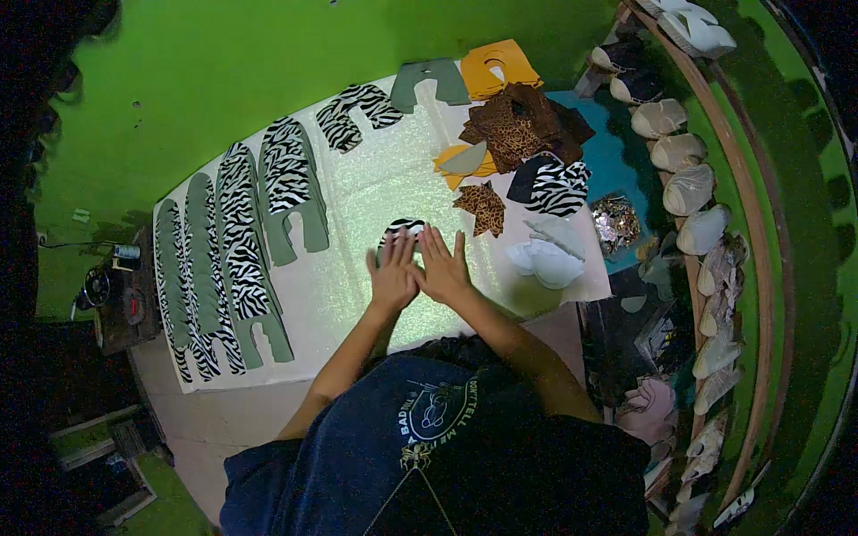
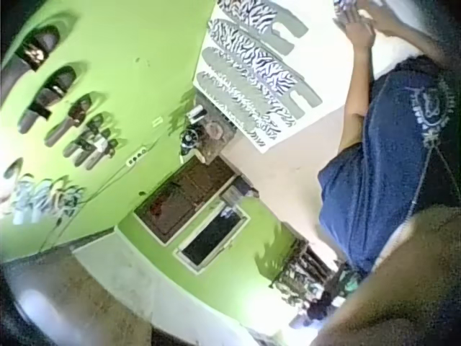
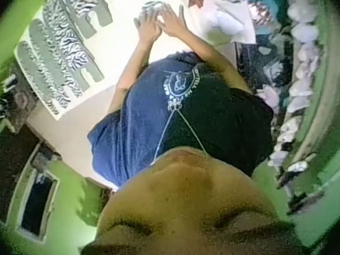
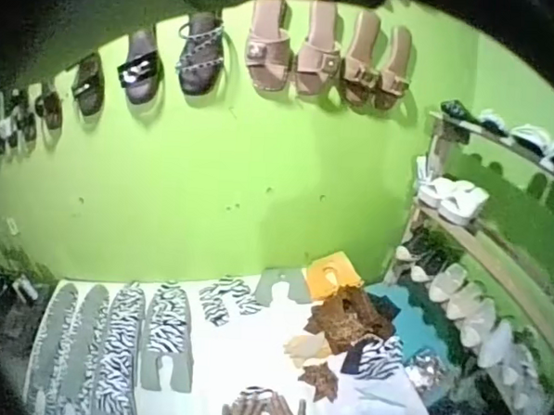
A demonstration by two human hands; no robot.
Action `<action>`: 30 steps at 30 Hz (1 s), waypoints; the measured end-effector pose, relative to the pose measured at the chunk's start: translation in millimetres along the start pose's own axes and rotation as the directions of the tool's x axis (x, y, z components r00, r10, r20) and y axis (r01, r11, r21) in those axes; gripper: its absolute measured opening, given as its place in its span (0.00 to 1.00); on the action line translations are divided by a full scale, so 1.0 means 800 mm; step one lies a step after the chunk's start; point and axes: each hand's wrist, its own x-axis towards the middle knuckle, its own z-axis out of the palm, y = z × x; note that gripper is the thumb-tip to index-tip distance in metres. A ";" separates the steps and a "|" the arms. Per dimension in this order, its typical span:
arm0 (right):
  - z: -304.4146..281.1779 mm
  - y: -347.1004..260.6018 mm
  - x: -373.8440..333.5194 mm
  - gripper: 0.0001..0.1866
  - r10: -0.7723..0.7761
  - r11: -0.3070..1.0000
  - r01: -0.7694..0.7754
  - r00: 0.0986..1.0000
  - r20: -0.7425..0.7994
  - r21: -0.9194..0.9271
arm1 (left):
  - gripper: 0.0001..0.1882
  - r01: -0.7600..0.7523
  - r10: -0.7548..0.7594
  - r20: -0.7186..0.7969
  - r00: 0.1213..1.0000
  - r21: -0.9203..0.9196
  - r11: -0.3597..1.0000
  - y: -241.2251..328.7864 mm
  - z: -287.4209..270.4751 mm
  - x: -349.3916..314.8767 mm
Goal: The person assembles slipper-style shoes by hand on a white table. They repeatedly pick up a green sole and a zebra-patterned fabric upper, place the upper onto the sole, and press down to secure it. The person then places the completed shoe into a row of finished units on the table.
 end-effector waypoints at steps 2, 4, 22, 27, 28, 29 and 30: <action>0.002 0.002 0.000 0.36 -0.024 1.000 0.023 0.999 -0.025 -0.019 | 0.29 -0.060 0.059 -0.014 0.998 -0.087 0.994 0.003 0.008 0.005; 0.001 0.003 0.000 0.36 -0.040 0.998 0.039 0.999 -0.031 -0.041 | 0.28 -0.029 0.027 -0.023 0.999 -0.107 0.994 0.007 0.005 0.006; 0.010 -0.025 0.011 0.37 -0.081 0.985 0.083 0.997 -0.019 0.151 | 0.28 0.019 -0.034 -0.085 0.996 -0.169 0.985 -0.019 0.009 -0.011; 0.008 -0.030 0.013 0.39 -0.056 0.989 0.055 0.998 0.006 0.140 | 0.28 0.041 -0.049 -0.054 0.997 -0.149 0.988 -0.020 0.010 -0.011; 0.008 -0.030 0.013 0.39 -0.058 0.988 0.058 0.998 -0.003 0.144 | 0.28 0.048 -0.055 -0.043 0.998 -0.148 0.988 -0.019 0.010 -0.011; 0.007 -0.030 0.015 0.39 -0.059 0.987 0.061 0.998 -0.015 0.151 | 0.27 0.052 -0.056 -0.023 0.998 -0.148 0.988 -0.020 0.008 -0.010; 0.007 -0.030 0.017 0.39 -0.043 0.985 0.045 0.999 -0.012 0.168 | 0.27 0.067 -0.070 -0.010 0.998 -0.164 0.984 -0.019 0.006 -0.010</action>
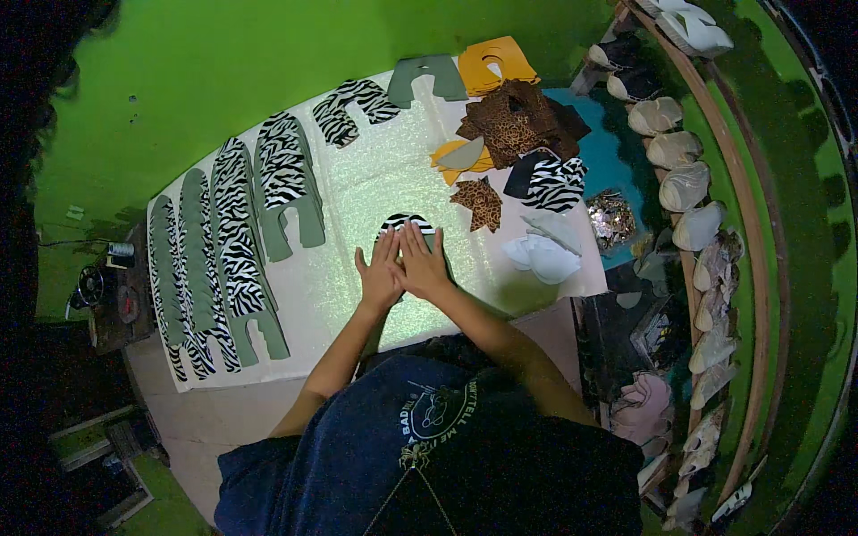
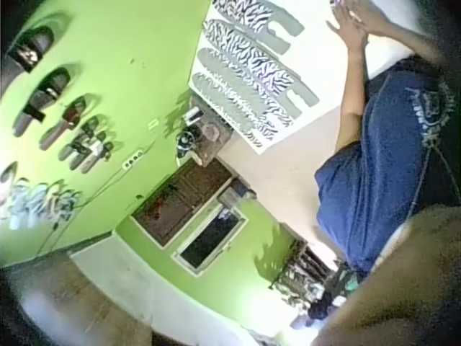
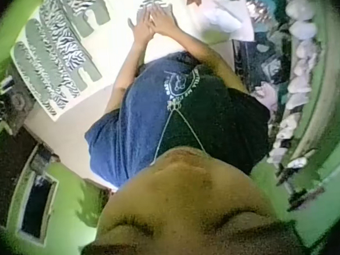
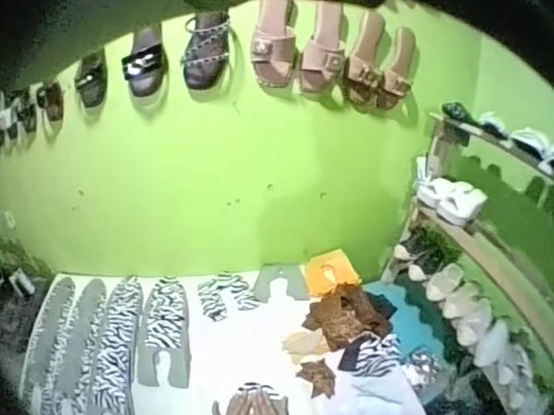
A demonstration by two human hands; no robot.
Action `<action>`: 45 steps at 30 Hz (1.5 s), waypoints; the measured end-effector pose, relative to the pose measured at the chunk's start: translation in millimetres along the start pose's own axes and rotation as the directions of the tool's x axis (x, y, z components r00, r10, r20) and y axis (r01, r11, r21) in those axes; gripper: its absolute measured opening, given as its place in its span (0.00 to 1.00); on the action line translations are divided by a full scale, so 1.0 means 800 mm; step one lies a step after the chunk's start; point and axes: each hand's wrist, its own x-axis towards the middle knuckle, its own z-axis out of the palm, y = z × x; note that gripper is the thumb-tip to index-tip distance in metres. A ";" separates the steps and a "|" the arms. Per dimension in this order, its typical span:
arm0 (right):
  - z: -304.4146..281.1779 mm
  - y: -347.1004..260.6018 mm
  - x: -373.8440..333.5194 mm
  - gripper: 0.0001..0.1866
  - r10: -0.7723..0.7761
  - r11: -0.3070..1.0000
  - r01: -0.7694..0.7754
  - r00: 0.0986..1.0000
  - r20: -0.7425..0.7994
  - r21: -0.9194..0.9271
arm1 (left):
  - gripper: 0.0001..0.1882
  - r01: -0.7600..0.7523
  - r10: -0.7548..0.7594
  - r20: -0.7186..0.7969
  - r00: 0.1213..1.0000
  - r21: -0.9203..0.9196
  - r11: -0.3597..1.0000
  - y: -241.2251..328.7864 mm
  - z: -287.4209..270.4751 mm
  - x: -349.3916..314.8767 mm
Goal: The person assembles slipper-style shoes by hand on a white table. They repeatedly pick up a green sole and a zebra-patterned fabric upper, place the upper onto the sole, and press down to secure it. The person then places the completed shoe into a row of finished units on the table.
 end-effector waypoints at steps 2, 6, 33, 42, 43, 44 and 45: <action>-0.003 0.002 0.009 0.38 0.031 0.999 -0.031 1.000 -0.002 0.035 | 0.27 0.031 -0.030 0.022 0.999 -0.030 0.999 0.003 -0.001 0.001; -0.010 0.002 0.019 0.38 0.043 0.998 -0.040 0.998 0.054 -0.045 | 0.28 -0.008 0.009 -0.042 0.999 0.010 1.000 0.004 0.000 0.000; 0.000 0.026 -0.013 0.31 0.120 0.991 -0.127 0.985 -0.128 -0.051 | 0.26 0.148 -0.146 -0.138 0.980 0.005 0.989 0.007 -0.007 0.003; -0.017 0.053 0.004 0.16 0.317 0.871 -0.137 0.891 -0.325 0.472 | 0.17 0.309 -0.388 -0.153 0.909 -0.377 0.873 -0.023 -0.017 0.039; -0.012 0.056 0.007 0.15 0.344 0.853 -0.162 0.890 -0.300 0.497 | 0.17 0.357 -0.425 -0.079 0.902 -0.418 0.835 -0.027 -0.017 0.042; -0.008 0.059 0.009 0.15 0.336 0.861 -0.163 0.892 -0.301 0.481 | 0.16 0.336 -0.405 -0.101 0.909 -0.401 0.852 -0.032 -0.012 0.044; -0.006 0.062 0.011 0.15 0.329 0.870 -0.163 0.895 -0.302 0.465 | 0.16 0.314 -0.385 -0.123 0.915 -0.383 0.869 -0.038 -0.008 0.045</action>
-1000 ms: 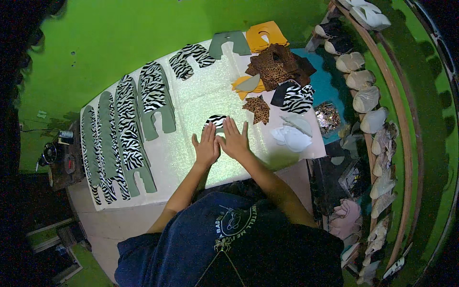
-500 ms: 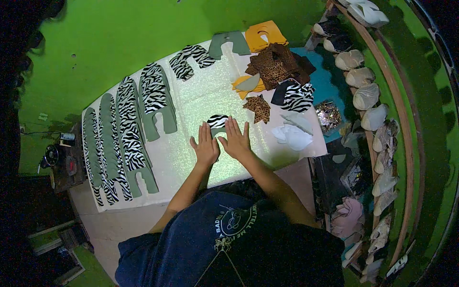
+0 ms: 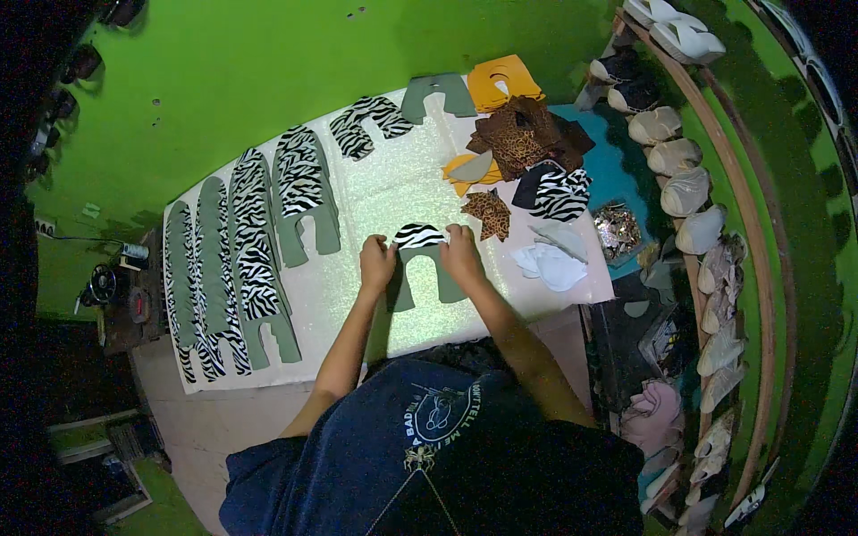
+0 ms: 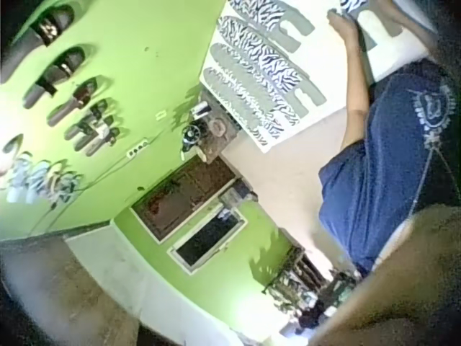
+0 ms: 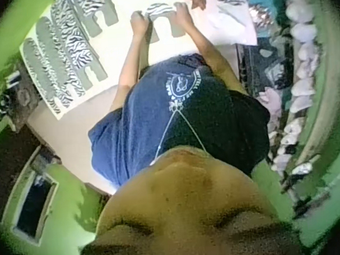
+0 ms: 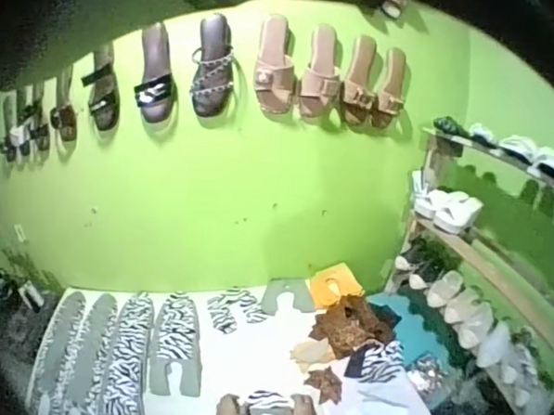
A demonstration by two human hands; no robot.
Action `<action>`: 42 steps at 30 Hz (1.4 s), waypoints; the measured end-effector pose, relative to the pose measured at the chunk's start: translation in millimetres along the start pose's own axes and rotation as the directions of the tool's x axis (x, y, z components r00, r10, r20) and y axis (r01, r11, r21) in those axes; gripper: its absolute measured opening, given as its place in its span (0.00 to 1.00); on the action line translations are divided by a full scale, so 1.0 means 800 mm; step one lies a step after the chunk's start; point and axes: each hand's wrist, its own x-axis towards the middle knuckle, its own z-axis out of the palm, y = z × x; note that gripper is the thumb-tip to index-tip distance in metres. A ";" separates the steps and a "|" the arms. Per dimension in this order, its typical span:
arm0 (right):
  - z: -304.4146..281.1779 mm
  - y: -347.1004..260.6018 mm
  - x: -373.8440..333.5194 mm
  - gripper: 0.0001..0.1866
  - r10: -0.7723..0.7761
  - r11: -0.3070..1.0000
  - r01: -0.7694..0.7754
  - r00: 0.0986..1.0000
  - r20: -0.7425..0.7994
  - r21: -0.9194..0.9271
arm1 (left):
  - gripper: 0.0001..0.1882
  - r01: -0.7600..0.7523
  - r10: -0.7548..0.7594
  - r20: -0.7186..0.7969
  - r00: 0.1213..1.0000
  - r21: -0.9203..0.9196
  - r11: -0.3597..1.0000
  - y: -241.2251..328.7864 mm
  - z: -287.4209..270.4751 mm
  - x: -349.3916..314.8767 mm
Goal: The person assembles slipper-style shoes by hand on a white table. They repeatedly pick up a green sole and a zebra-patterned fabric upper, place the upper onto the sole, and press down to secure it. The person then places the completed shoe into a row of finished units on the table.
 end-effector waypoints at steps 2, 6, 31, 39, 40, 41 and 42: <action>0.001 0.006 0.003 0.15 0.016 1.000 -0.016 0.999 0.033 0.012 | 0.16 -0.004 0.004 0.030 1.000 -0.009 1.000 -0.005 0.000 0.003; 0.001 0.012 0.007 0.13 0.118 0.984 -0.139 0.977 0.176 0.110 | 0.17 0.125 -0.107 0.188 0.976 -0.087 0.988 0.000 -0.006 0.005; -0.035 -0.175 0.003 0.09 -0.205 0.814 -0.209 0.770 0.605 0.541 | 0.08 0.268 -0.093 0.288 0.953 -0.659 0.703 -0.044 -0.210 -0.056; 0.083 -0.198 0.034 0.09 -0.230 0.730 -0.354 0.679 0.698 0.585 | 0.09 0.236 -0.126 0.238 0.963 -0.517 0.823 -0.108 -0.264 -0.023; 0.094 -0.199 0.041 0.09 -0.247 0.735 -0.342 0.669 0.701 0.586 | 0.09 0.234 -0.130 0.232 0.964 -0.508 0.829 -0.127 -0.263 -0.016; 0.098 -0.202 0.048 0.09 -0.253 0.741 -0.334 0.665 0.703 0.583 | 0.09 0.235 -0.130 0.236 0.963 -0.501 0.833 -0.132 -0.264 -0.007; 0.100 -0.204 0.052 0.10 -0.224 0.744 -0.352 0.670 0.708 0.568 | 0.10 0.232 -0.125 0.250 0.960 -0.463 0.855 -0.137 -0.266 0.003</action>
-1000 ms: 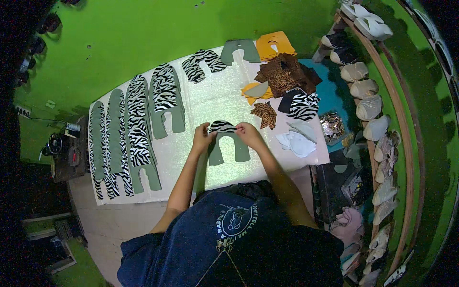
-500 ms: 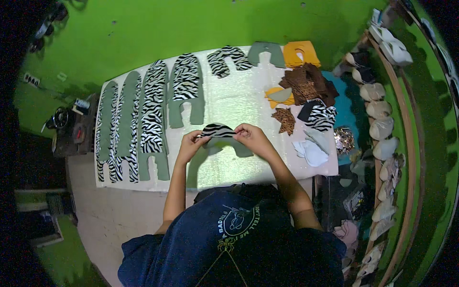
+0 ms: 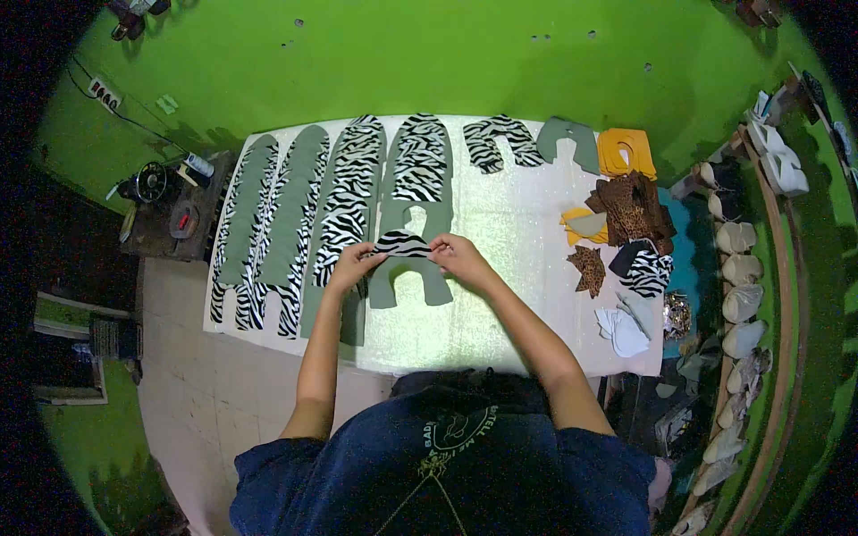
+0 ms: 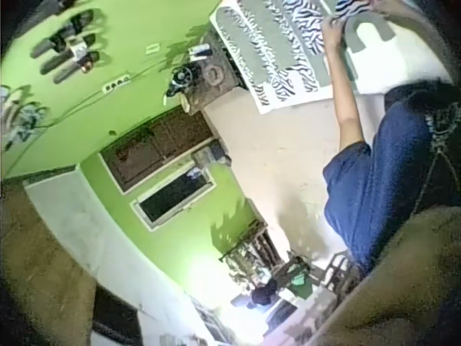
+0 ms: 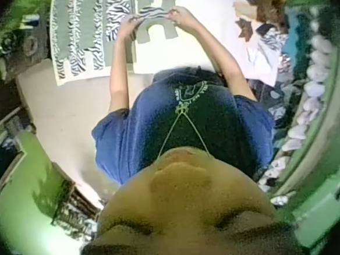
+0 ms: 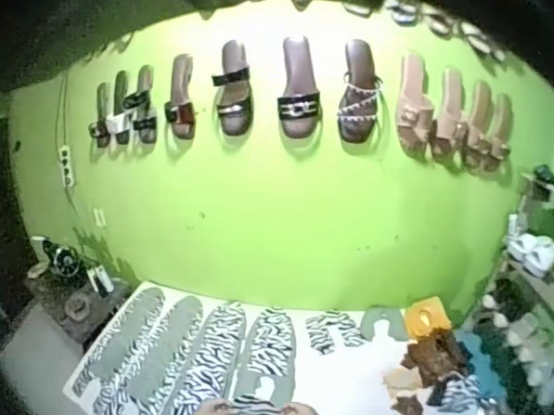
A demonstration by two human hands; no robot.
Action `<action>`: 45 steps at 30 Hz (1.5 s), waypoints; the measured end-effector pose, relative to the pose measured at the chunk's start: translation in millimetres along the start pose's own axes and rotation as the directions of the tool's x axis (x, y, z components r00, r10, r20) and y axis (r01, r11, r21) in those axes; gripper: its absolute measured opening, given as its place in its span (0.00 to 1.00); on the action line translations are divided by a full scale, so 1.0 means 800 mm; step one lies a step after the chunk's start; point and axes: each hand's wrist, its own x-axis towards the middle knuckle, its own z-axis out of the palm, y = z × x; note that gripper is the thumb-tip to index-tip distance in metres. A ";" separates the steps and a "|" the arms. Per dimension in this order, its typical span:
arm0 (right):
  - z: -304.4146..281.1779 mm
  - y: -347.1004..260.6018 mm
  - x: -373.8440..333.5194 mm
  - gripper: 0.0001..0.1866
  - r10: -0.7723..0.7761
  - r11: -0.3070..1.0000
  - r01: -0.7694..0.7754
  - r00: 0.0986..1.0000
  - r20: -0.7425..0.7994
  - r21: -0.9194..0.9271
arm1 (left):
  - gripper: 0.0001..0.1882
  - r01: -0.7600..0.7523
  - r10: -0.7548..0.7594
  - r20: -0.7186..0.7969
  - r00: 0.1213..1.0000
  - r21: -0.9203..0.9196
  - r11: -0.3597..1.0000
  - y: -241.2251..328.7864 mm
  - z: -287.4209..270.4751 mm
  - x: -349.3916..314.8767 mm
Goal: The person assembles slipper-style shoes by hand on a white table. They repeatedly pick up a green sole and a zebra-patterned fabric upper, place the upper onto the sole, and press down to secure it. The person then places the completed shoe into a row of finished units on the table.
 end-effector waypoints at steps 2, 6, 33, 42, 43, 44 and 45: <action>-0.004 -0.002 0.013 0.09 0.011 1.000 -0.011 1.000 -0.010 0.014 | 0.10 0.004 -0.007 0.034 0.999 0.088 0.996 0.000 -0.008 0.021; -0.021 -0.005 0.040 0.09 0.032 0.999 -0.030 0.997 -0.067 0.031 | 0.12 0.065 -0.067 0.046 0.997 0.036 0.997 -0.001 -0.015 0.066; -0.052 0.049 0.132 0.08 -0.017 0.985 -0.049 0.925 -0.379 -0.163 | 0.17 -0.064 0.098 -0.096 0.991 0.308 0.949 -0.042 -0.005 0.163; -0.048 0.067 0.137 0.07 -0.154 0.927 -0.043 0.863 -0.482 -0.373 | 0.31 -0.140 0.200 -0.142 0.969 0.348 0.927 -0.055 0.003 0.096; -0.044 0.063 0.137 0.06 -0.178 0.921 -0.025 0.860 -0.478 -0.389 | 0.30 -0.130 0.179 -0.121 0.976 0.337 0.933 -0.059 0.000 0.091; -0.043 0.061 0.137 0.06 -0.172 0.920 -0.036 0.857 -0.486 -0.390 | 0.30 -0.121 0.161 -0.098 0.982 0.324 0.938 -0.062 -0.003 0.085; -0.043 0.059 0.137 0.06 -0.175 0.915 -0.040 0.857 -0.485 -0.401 | 0.30 -0.112 0.142 -0.075 0.987 0.311 0.944 -0.062 -0.005 0.079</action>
